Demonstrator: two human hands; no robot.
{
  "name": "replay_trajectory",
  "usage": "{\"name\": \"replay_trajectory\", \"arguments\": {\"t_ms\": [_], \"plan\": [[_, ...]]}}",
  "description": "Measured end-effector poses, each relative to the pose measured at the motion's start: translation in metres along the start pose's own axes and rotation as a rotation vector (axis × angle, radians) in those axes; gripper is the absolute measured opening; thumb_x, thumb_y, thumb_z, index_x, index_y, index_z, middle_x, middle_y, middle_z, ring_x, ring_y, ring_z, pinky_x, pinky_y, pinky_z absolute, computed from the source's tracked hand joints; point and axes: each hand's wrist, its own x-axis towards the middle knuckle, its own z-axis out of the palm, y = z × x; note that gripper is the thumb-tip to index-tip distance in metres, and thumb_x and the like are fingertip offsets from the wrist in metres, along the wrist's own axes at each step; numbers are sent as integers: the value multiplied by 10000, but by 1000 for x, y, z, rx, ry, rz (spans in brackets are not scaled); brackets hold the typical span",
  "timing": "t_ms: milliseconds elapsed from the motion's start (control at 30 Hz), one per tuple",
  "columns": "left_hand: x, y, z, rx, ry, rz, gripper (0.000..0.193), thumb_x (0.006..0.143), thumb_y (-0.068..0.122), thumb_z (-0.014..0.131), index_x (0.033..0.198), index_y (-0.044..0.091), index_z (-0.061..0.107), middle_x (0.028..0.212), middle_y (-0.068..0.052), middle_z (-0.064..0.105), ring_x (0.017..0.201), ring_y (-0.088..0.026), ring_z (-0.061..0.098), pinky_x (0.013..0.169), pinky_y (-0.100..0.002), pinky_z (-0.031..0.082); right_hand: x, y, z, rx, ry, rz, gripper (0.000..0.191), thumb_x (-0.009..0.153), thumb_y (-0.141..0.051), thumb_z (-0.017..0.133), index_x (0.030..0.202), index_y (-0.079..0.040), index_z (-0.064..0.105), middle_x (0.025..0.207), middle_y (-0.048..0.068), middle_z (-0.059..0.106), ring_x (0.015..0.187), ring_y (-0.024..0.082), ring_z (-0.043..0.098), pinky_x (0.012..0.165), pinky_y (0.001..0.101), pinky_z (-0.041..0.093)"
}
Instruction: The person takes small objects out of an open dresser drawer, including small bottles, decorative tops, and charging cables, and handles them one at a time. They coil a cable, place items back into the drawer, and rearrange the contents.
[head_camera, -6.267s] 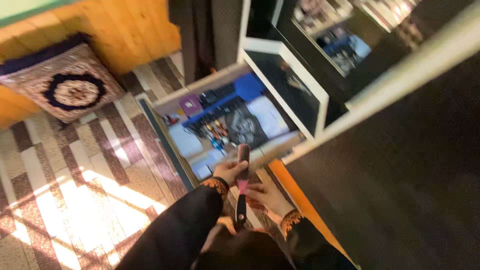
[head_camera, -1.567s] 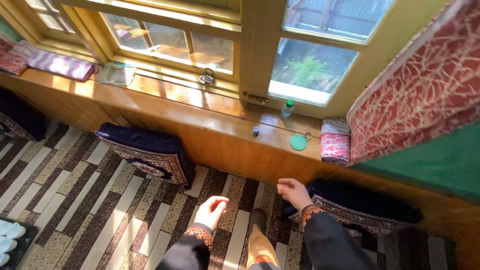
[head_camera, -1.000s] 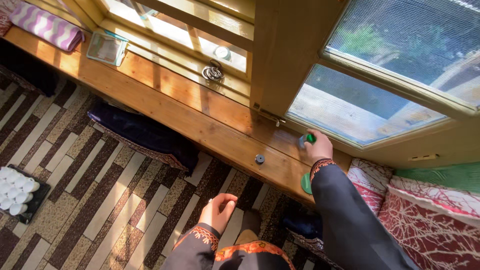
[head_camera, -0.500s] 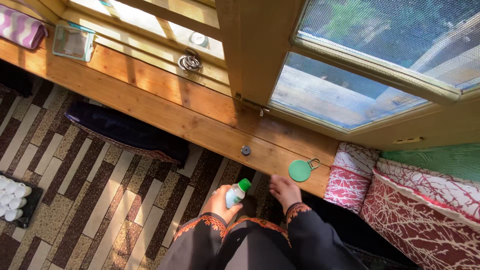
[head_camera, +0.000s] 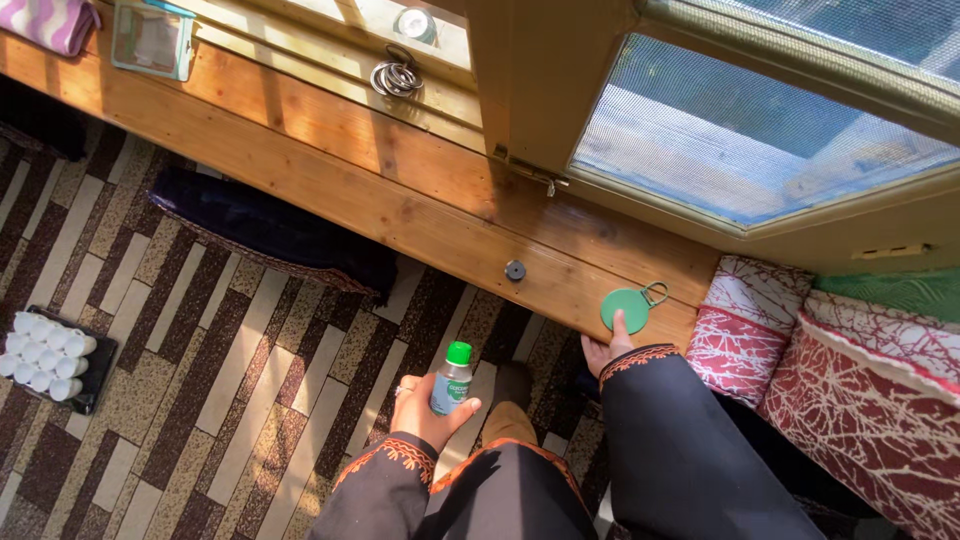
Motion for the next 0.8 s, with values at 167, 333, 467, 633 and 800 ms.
{"name": "replay_trajectory", "arguments": {"t_ms": [167,333,467,633,800], "plan": [[-11,-19,-10,-286,-121,-100,569,675,353,905,1129,80,695,985,-56,600,896,-204,682,801,-372,578,-27,9,-24,-65,68,-45,428,950,-236,736,1311,-59,588,1264,87,687,1181,236,662,1012,338,585],[-24,-53,-26,-545,-302,-51,519,706,344,896,1106,37,770,1027,-46,624,942,-157,678,840,-343,583,-79,53,-66,-376,-19,-186,380,968,-220,673,1327,-116,602,1252,45,650,1105,190,637,940,333,567],[-39,-85,-46,-627,-460,54,478,771,350,865,1105,21,777,1126,-60,642,1016,-167,685,901,-336,563,-129,107,-102,-556,-152,-237,355,964,-192,666,1306,-125,599,1241,47,641,1072,190,631,904,349,560],[-80,-131,-70,-700,-827,82,415,875,313,810,1201,62,758,1261,-168,682,1106,-202,653,965,-349,533,-198,205,-181,-585,-308,-318,373,912,-119,684,1279,-88,622,1167,47,675,1069,180,638,867,349,520],[-147,-176,-86,-754,-1033,312,447,888,229,768,1282,44,668,1347,-57,639,1239,-154,599,1054,-338,478,-260,315,-272,-529,-309,-522,400,851,-28,700,1242,-11,617,1128,85,694,1043,191,680,903,341,563]]}}
